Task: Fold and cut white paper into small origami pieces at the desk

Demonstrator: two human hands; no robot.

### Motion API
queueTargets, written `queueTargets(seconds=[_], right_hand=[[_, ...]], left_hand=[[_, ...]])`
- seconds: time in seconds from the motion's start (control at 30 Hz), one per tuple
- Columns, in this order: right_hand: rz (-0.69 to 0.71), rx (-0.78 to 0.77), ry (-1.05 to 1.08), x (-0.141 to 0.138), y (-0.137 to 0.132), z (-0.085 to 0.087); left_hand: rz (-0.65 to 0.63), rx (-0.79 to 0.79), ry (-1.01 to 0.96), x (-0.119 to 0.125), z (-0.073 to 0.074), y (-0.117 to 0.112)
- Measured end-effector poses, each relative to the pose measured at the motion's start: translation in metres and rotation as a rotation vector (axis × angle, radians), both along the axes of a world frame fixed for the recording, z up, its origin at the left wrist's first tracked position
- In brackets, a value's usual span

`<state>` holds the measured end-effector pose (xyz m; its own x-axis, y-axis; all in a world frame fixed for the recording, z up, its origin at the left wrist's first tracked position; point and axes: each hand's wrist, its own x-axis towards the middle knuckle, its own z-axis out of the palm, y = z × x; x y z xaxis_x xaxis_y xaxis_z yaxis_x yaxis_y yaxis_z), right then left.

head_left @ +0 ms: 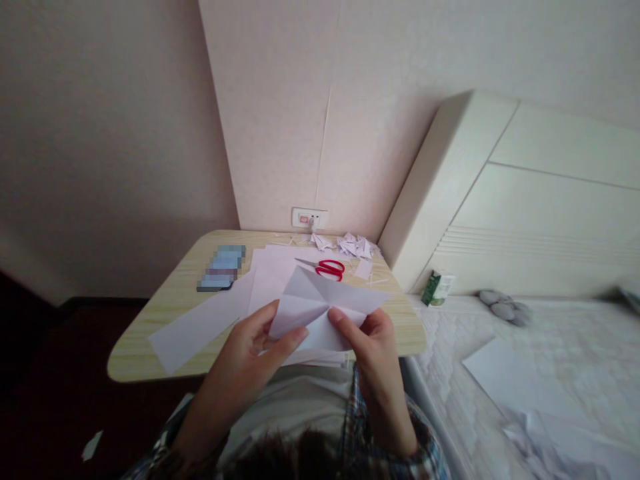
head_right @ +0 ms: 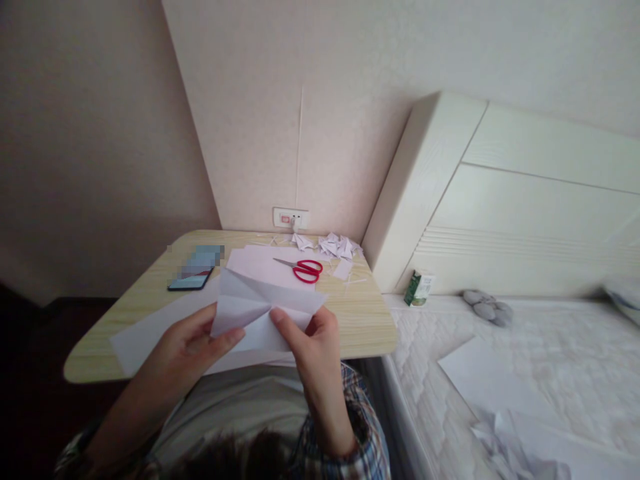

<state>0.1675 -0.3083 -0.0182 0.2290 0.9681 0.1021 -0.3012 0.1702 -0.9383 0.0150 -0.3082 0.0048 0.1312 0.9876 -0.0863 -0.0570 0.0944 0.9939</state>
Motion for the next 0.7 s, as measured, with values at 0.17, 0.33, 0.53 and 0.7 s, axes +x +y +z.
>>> queueTargets(seconds=[0.17,0.33,0.53,0.7], right_hand=[[-0.02,0.029,-0.021,0.0,-0.001,-0.001],[-0.028,0.032,-0.058,0.0,-0.003,-0.001],[-0.065,0.001,-0.103,0.0,-0.004,0.002],[-0.029,-0.02,-0.124,-0.002,-0.005,0.002]], left_hand=[[-0.069,-0.024,0.079,-0.006,0.0,0.003],[-0.065,0.018,0.115,-0.009,0.0,0.002],[0.037,0.063,0.077,0.001,0.007,-0.004],[0.104,0.101,0.177,0.003,0.008,-0.004]])
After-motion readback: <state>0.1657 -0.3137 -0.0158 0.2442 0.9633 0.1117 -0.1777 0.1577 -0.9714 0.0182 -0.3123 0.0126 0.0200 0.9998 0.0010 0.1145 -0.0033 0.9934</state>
